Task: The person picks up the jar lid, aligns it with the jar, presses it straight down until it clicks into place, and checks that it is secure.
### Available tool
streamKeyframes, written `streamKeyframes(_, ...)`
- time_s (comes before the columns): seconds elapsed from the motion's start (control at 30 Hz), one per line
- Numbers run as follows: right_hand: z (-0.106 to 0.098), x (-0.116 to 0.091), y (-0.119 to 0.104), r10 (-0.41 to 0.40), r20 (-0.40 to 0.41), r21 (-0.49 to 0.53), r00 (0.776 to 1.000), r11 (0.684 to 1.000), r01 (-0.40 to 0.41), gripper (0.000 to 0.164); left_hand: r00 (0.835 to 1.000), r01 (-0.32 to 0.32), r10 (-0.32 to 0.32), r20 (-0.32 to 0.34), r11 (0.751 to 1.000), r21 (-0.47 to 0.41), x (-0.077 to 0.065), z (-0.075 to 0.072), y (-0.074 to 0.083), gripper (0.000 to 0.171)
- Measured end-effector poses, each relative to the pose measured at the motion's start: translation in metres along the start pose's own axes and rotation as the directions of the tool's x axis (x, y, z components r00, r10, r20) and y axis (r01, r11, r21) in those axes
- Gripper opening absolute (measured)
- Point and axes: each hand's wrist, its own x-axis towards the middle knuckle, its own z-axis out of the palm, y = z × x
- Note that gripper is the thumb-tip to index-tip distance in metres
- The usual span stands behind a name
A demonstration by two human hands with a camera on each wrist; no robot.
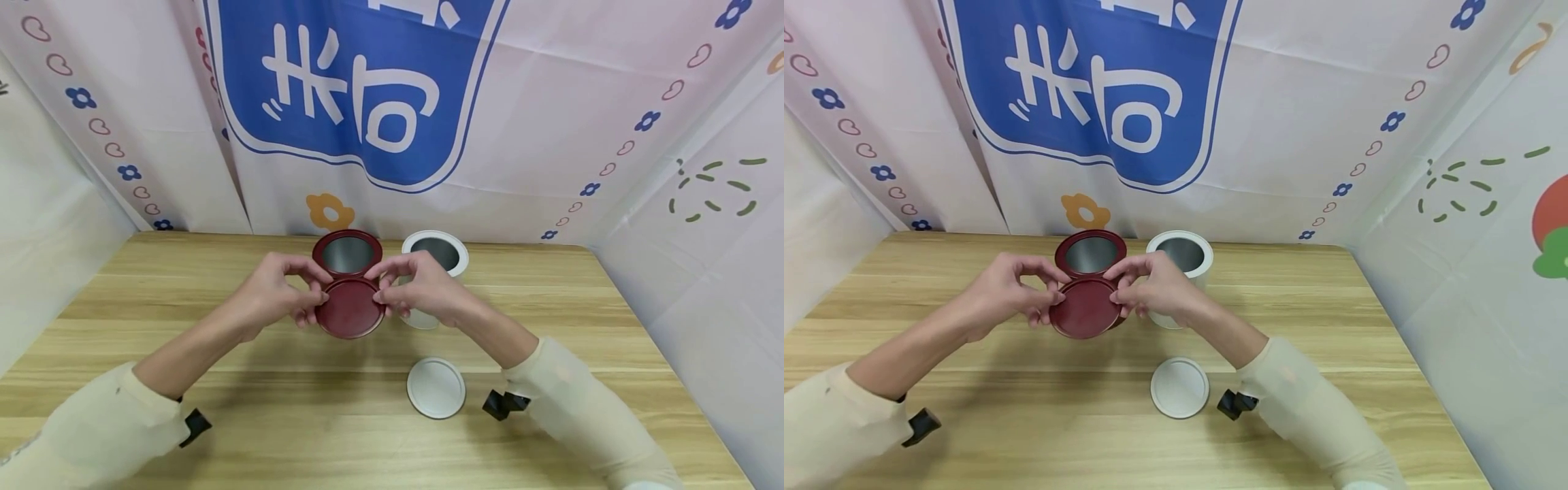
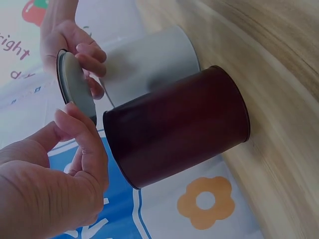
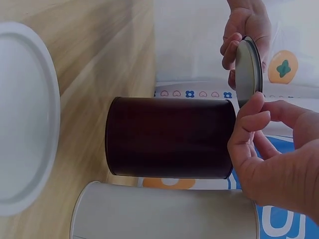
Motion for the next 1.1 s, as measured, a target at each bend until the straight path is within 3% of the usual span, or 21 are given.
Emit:
streamKeyframes(0.9, -0.009, 0.014, -0.017, 0.015, -0.045, -0.026, 0.999, 1.000, -0.016, 0.028, 0.999, 0.048, -0.047, -0.020, 0.998, 0.039, 0.019, -0.013, 0.018, 0.025)
streamKeyframes(1.1, -0.009, 0.017, -0.023, 0.019, -0.042, -0.041, 0.999, 0.999, -0.020, 0.028, 0.999, 0.030, -0.029, -0.019, 0.999, 0.040, 0.022, -0.017, 0.020, 0.026)
